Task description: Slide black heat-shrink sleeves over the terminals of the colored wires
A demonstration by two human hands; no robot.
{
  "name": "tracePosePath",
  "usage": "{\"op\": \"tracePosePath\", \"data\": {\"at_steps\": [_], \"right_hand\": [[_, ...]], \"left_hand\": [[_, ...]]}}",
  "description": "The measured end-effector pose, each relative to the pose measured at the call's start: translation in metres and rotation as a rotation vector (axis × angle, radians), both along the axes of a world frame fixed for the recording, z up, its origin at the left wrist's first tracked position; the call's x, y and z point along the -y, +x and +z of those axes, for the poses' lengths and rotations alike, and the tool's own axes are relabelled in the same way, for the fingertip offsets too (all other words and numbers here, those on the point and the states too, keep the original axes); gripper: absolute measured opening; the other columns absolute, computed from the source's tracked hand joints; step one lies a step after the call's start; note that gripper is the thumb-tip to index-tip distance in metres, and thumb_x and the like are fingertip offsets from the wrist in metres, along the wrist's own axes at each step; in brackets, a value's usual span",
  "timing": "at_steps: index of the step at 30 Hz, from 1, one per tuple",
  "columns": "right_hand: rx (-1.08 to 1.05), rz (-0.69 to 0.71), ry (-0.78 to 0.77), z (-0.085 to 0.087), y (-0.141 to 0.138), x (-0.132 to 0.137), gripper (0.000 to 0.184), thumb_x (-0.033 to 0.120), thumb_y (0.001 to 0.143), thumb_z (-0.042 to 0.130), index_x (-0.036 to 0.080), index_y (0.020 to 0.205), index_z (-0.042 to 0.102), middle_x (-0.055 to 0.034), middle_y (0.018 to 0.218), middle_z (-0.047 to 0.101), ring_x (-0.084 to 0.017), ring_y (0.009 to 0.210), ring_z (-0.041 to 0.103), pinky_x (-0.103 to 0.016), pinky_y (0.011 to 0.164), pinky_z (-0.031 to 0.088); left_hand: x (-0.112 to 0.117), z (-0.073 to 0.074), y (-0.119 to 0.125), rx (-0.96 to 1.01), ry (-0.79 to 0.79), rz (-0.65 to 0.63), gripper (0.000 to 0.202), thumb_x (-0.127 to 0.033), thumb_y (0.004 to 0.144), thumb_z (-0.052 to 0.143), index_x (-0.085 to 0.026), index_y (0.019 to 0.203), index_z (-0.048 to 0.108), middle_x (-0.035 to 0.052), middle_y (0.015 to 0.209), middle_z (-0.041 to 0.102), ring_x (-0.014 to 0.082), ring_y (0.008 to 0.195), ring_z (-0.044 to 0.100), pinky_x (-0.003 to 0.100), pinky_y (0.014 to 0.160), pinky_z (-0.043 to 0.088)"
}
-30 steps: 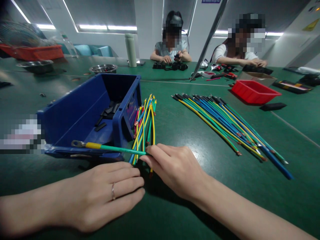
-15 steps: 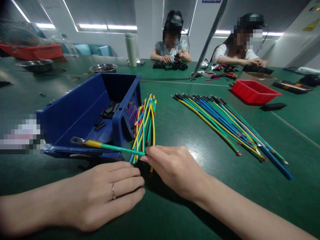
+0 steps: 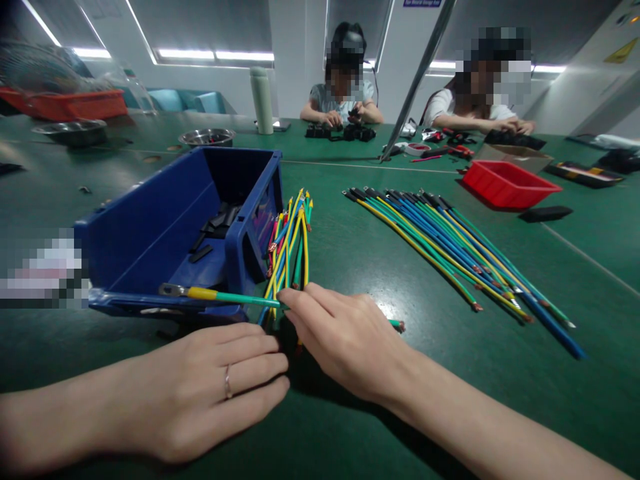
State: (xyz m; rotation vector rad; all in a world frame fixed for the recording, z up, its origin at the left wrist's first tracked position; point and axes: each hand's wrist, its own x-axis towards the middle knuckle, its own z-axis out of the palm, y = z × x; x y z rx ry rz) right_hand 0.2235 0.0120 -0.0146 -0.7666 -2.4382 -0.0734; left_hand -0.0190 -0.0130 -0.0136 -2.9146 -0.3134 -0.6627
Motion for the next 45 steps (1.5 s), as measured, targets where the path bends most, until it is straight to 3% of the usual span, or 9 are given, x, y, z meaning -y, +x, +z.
{"op": "tracePosePath", "data": {"at_steps": [5,10,13,16,21,27,34,45], "right_hand": [[-0.023,-0.006,-0.043,0.0016,0.0023,-0.0009,0.038,0.029,0.12,0.043,0.017,0.096,0.07,0.0009,0.072,0.063,-0.01,0.055,0.055,-0.024,0.052,0.038],[-0.037,-0.025,0.01,0.0015,0.0009,-0.0019,0.043,0.029,0.121,0.039,0.018,0.094,0.07,0.0009,0.07,0.061,-0.01,0.055,0.052,-0.024,0.052,0.038],[-0.045,-0.028,0.046,0.0007,0.0,-0.0014,0.037,0.026,0.119,0.042,0.016,0.1,0.073,0.0,0.073,0.063,-0.011,0.056,0.052,-0.025,0.053,0.039],[-0.051,-0.012,0.083,-0.0001,0.0007,-0.0005,0.029,0.017,0.116,0.045,0.011,0.118,0.073,-0.0012,0.077,0.067,-0.012,0.058,0.054,-0.027,0.052,0.04],[-0.041,0.016,0.11,-0.0004,0.0014,0.0003,0.034,0.007,0.11,0.043,0.008,0.132,0.069,-0.0028,0.084,0.071,-0.012,0.059,0.054,-0.027,0.053,0.042],[-0.03,-0.02,0.154,0.0007,-0.0012,0.0013,0.032,0.01,0.112,0.043,0.009,0.123,0.073,-0.0005,0.078,0.068,-0.013,0.055,0.051,-0.029,0.048,0.038],[-0.041,-0.031,0.146,0.0053,-0.0009,0.0004,0.039,0.024,0.119,0.043,0.012,0.102,0.076,0.0005,0.07,0.064,-0.01,0.053,0.051,-0.026,0.05,0.037],[-0.066,-0.027,0.174,0.0062,-0.0033,0.0014,0.04,0.02,0.118,0.043,0.01,0.095,0.073,0.0016,0.066,0.058,-0.011,0.051,0.047,-0.027,0.049,0.036]], "left_hand": [[0.0002,0.0017,0.0004,0.005,-0.009,0.003,0.031,-0.013,0.113,0.048,-0.016,0.101,0.076,0.0097,0.097,0.08,0.0208,0.089,0.074,0.034,0.089,0.066],[0.0005,0.0018,-0.001,-0.022,-0.005,0.007,0.026,-0.015,0.113,0.052,-0.017,0.103,0.076,0.0096,0.1,0.08,0.0205,0.091,0.074,0.034,0.09,0.066],[0.0007,0.0005,-0.0015,-0.021,0.0,0.008,0.023,-0.016,0.112,0.054,-0.017,0.105,0.076,0.01,0.102,0.08,0.0209,0.092,0.075,0.035,0.091,0.067],[0.0005,0.0003,-0.0005,-0.014,-0.001,0.007,0.023,-0.016,0.112,0.054,-0.017,0.104,0.076,0.0101,0.102,0.08,0.021,0.091,0.074,0.035,0.089,0.067],[-0.001,0.0023,0.0023,0.014,-0.006,-0.002,0.028,-0.013,0.112,0.052,-0.016,0.097,0.075,0.0088,0.095,0.079,0.0203,0.085,0.073,0.034,0.084,0.065],[-0.0009,0.0024,0.0019,0.013,-0.004,0.0,0.029,-0.013,0.112,0.051,-0.017,0.097,0.076,0.0094,0.094,0.079,0.0206,0.085,0.071,0.034,0.086,0.065],[0.0004,0.0029,0.0019,0.039,-0.017,-0.011,0.031,-0.013,0.113,0.05,-0.016,0.098,0.076,0.0092,0.094,0.079,0.0207,0.085,0.072,0.034,0.085,0.064],[-0.0016,0.008,0.0027,0.022,-0.049,-0.038,0.034,-0.014,0.115,0.045,-0.014,0.107,0.078,0.0096,0.101,0.082,0.0201,0.087,0.073,0.033,0.09,0.064]]}}
